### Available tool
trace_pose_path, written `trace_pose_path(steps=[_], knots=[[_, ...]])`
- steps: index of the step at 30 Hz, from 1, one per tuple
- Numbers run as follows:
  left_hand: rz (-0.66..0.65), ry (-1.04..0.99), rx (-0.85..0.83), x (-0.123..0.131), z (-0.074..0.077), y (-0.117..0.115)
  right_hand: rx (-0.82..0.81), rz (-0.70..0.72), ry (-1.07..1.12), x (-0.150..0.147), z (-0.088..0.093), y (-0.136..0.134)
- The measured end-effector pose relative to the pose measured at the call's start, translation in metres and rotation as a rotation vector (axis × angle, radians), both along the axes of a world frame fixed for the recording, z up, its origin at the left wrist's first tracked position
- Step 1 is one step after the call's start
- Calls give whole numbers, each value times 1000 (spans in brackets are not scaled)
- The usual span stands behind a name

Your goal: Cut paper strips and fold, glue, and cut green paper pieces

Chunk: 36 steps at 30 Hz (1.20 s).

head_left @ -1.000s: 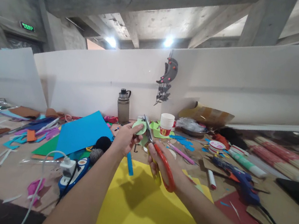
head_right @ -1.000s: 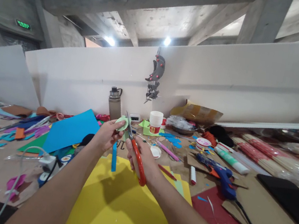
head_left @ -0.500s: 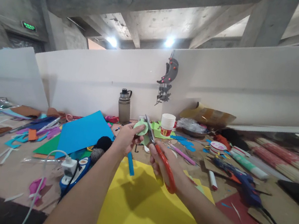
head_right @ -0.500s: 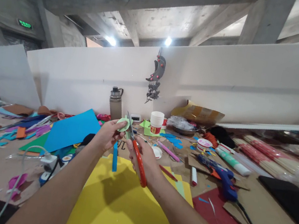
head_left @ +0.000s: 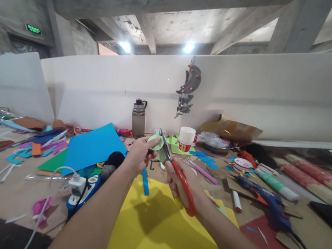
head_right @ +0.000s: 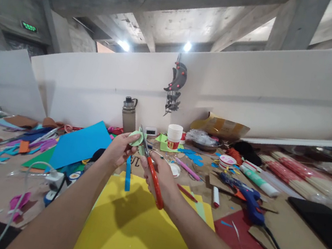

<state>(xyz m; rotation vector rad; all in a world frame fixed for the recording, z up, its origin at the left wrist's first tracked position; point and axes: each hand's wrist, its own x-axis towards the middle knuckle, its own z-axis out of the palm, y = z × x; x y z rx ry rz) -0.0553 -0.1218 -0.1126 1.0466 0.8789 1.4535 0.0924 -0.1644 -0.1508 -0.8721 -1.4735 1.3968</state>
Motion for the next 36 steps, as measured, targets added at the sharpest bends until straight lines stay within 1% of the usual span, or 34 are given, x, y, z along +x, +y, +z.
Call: trace_pose_path(steps=[9, 19, 22, 25, 29, 32, 36], knots=[[-18, 54, 17, 0, -3, 0, -2, 2, -35, -1, -4, 8], [-13, 105, 24, 1, 0, -1, -76, 37, 63, -1, -15, 12], [-6, 113, 19, 1, 1, -2, -104, 21, 54, -1, -12, 11], [-11, 125, 28, 0, 3, -3, -134, 16, 36, -1, -6, 9], [-17, 129, 41, -1, 3, -3, -107, 17, 5, 0, -1, 4], [-8, 131, 36, -2, 2, -2, -65, 16, -3, 1, -1, 3], [-4, 124, 33, -3, 1, -1, -61, 31, -12, 2, -4, 6]])
